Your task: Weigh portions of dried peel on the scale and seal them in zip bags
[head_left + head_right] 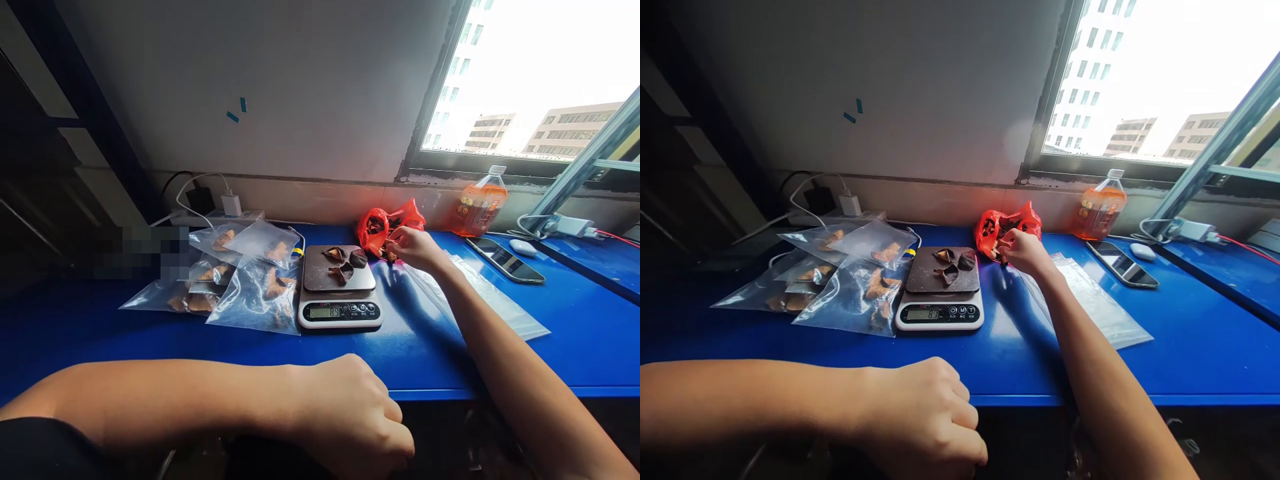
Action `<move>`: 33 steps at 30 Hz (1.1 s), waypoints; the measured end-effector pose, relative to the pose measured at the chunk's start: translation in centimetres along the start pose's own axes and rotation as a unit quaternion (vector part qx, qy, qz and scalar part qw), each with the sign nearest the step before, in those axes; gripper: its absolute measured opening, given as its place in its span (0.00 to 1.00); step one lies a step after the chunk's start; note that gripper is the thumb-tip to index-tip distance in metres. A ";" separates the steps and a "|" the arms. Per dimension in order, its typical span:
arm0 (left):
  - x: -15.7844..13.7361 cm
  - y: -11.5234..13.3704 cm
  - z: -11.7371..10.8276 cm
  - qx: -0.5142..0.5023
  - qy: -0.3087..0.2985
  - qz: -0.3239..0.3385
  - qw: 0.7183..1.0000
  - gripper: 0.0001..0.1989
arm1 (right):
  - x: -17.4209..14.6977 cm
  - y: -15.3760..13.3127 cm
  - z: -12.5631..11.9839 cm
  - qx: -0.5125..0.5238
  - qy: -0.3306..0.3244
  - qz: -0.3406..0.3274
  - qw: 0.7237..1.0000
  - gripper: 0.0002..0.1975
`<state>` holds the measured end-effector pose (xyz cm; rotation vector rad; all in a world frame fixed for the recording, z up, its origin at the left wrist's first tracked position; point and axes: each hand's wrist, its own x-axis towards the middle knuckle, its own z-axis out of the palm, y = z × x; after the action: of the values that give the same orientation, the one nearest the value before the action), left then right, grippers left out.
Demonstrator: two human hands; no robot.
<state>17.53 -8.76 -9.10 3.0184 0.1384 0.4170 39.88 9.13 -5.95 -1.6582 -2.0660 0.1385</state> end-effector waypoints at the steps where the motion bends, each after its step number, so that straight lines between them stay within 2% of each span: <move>1: 0.0 0.0 -0.1 0.002 -0.004 -0.001 1.000 0.10 | 0.1 -0.2 0.5 -0.023 -0.009 -0.003 1.000 0.07; 5: 0.1 0.1 -0.3 0.015 -0.013 0.003 1.000 0.11 | 0.2 -0.4 1.0 -0.067 -0.032 -0.007 0.997 0.05; 9: 0.2 0.1 -0.2 0.009 -0.009 0.003 1.000 0.10 | -0.3 -1.2 -0.9 -0.056 -0.014 -0.008 0.998 0.02; 11: 0.2 0.1 -0.3 0.005 -0.007 0.003 1.000 0.10 | -0.6 -1.8 -2.0 -0.029 0.010 -0.018 0.999 0.07; 15: 0.2 0.1 -0.5 0.011 -0.014 0.009 1.000 0.10 | -1.3 -3.0 -3.0 0.019 0.058 -0.061 0.996 0.09; 23: 0.1 0.0 -0.6 0.000 0.009 0.022 1.000 0.07 | -2.4 -5.3 -3.7 0.052 0.073 -0.150 0.985 0.08; 26: 0.1 -0.1 -0.5 0.001 0.018 0.028 0.999 0.09 | -2.6 -5.9 -3.6 0.055 0.046 -0.185 0.980 0.11; 29: 0.1 -0.1 -0.5 0.009 0.016 0.019 1.000 0.10 | -2.3 -5.1 -3.4 0.055 0.032 -0.194 0.979 0.14; 33: 0.0 -0.1 -0.5 0.013 0.012 0.022 1.000 0.08 | -1.3 -1.9 -3.6 0.043 0.106 -0.116 0.987 0.08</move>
<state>17.41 -8.63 -8.63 3.0469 0.0795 0.4596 39.94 6.64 -2.46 -1.3088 -2.0409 -0.0258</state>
